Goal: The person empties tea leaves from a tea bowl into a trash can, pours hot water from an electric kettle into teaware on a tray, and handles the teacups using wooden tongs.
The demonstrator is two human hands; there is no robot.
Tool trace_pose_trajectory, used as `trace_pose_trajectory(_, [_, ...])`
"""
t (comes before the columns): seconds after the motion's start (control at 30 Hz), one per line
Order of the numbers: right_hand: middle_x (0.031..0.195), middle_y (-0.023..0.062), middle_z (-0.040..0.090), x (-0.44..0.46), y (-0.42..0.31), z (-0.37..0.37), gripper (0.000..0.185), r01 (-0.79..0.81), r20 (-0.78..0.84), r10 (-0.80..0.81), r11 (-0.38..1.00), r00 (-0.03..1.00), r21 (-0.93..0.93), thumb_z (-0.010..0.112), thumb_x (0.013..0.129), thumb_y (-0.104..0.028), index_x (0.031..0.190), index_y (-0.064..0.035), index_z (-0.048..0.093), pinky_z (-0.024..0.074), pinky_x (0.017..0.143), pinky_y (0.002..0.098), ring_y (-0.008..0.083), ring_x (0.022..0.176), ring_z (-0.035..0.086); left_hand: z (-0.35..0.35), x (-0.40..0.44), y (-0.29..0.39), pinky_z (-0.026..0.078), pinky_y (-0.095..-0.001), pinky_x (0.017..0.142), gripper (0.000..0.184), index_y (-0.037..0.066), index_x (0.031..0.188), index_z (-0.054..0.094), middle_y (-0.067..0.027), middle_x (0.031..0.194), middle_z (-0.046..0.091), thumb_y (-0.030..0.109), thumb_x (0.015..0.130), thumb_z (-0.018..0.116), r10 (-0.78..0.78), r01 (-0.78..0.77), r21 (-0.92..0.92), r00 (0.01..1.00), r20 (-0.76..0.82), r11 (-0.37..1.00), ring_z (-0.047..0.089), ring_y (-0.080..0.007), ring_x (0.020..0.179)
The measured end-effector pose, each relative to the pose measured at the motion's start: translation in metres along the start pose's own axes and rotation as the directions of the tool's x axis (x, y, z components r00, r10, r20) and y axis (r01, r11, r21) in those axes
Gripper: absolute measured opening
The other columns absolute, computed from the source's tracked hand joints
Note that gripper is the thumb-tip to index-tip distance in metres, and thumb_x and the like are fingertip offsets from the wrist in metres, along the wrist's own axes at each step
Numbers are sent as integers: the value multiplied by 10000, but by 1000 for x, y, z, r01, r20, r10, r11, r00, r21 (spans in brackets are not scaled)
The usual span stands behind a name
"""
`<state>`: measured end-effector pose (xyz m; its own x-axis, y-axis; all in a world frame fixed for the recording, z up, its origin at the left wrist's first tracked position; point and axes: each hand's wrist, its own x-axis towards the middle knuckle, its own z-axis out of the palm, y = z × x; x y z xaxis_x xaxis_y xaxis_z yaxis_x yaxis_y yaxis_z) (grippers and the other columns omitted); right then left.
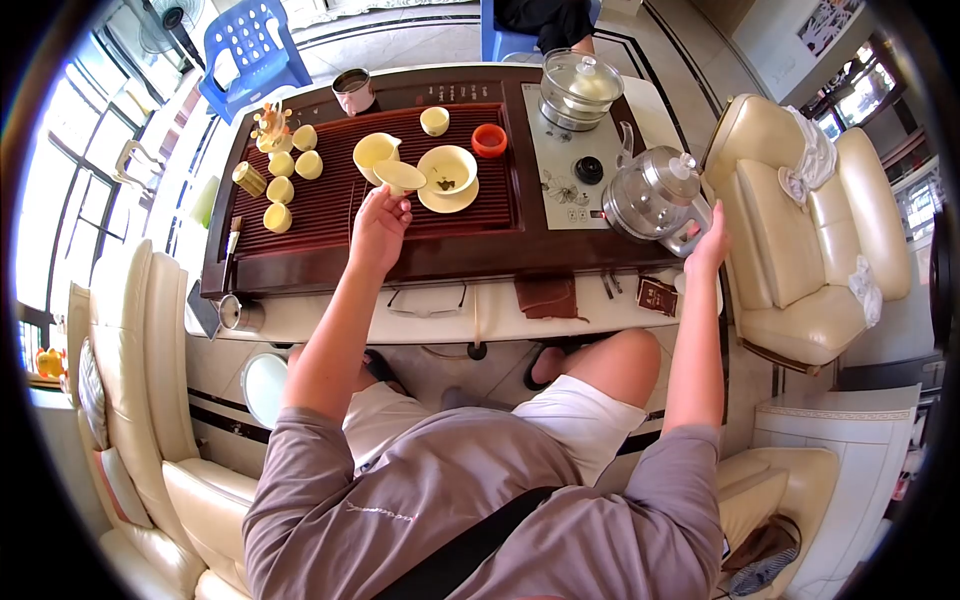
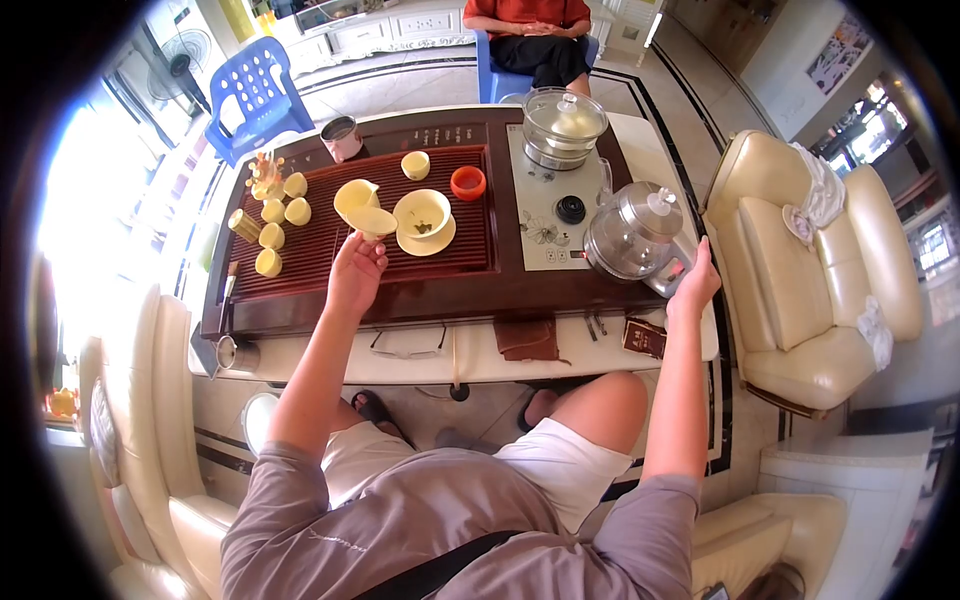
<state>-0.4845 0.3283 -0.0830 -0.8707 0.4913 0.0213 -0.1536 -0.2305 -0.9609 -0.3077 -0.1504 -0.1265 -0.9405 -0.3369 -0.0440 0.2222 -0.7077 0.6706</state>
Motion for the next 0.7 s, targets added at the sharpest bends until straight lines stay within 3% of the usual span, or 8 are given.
trace_pose_trajectory(0.13, [969, 104, 665, -5, -3, 1, 337, 151, -32, -155, 984, 987, -89, 646, 953, -293, 1006, 39, 658, 492, 791, 335, 205, 846, 620, -6, -6, -7, 457, -299, 739, 85, 106, 1010, 553, -40, 955, 649, 188, 989, 556, -13, 16, -82, 999, 33, 997, 574, -160, 845])
trace_pose_trajectory(0.2, [1203, 153, 590, -37, -20, 17, 356, 577, -96, -698, 654, 710, -490, 619, 977, -261, 1148, 49, 583, 451, 957, 380, 249, 1100, 566, -9, -8, -8, 457, -303, 740, 73, 112, 1005, 550, -34, 949, 646, 182, 987, 556, -14, 18, -104, 999, 41, 994, 574, -164, 847])
trace_pose_trajectory(0.23, [1301, 178, 521, -51, -28, 22, 354, 660, 71, -741, 546, 668, -516, 622, 977, -223, 1212, 31, 545, 432, 988, 395, 251, 1173, 521, -12, -8, -9, 456, -303, 741, 68, 115, 1006, 550, -30, 950, 643, 179, 986, 556, -20, 28, -117, 997, 69, 993, 574, -166, 848])
trace_pose_trajectory(0.33, [1190, 136, 601, -93, -18, 71, 314, 750, 355, -672, 643, 650, -156, 647, 954, -186, 1194, 0, 568, 444, 952, 389, 239, 1103, 557, -14, -12, -10, 456, -302, 742, 65, 119, 1008, 550, -16, 950, 630, 180, 985, 557, -30, 44, -129, 994, 105, 991, 570, -163, 854])
trace_pose_trajectory(0.4, [1158, 135, 614, -122, -2, 99, 369, 683, 617, -468, 713, 632, -158, 685, 922, -220, 1195, -4, 565, 446, 944, 382, 252, 1088, 566, -14, -12, -10, 455, -299, 741, 68, 119, 1013, 549, -14, 948, 624, 181, 986, 558, -45, 59, -136, 993, 108, 989, 568, -161, 857])
trace_pose_trajectory(0.47, [1154, 153, 611, -150, 8, 130, 442, 679, 815, -311, 723, 489, -132, 728, 885, -255, 1200, 3, 559, 445, 960, 387, 282, 1088, 573, -16, -12, -10, 459, -301, 744, 85, 111, 1038, 545, -15, 948, 622, 180, 988, 552, -35, 52, -148, 992, 119, 988, 570, -163, 857])
trace_pose_trajectory(0.53, [1252, 175, 573, -165, 30, 155, 581, 713, 891, -246, 692, 380, -113, 763, 852, -263, 1299, -3, 500, 453, 1009, 386, 283, 1171, 567, -14, -14, -9, 466, -304, 752, 110, 99, 1065, 539, -19, 947, 621, 179, 991, 545, -39, 59, -174, 992, 118, 983, 572, -165, 855])
trace_pose_trajectory(0.7, [1406, 231, 451, -184, 61, 200, 931, 750, 941, -165, 651, 295, -121, 867, 735, -332, 1440, 1, 357, 355, 1121, 439, 361, 1334, 429, -20, -14, -14, 482, -302, 781, 172, 62, 1116, 536, -37, 1001, 634, 182, 993, 541, 11, 27, -190, 980, 200, 981, 592, -163, 888])
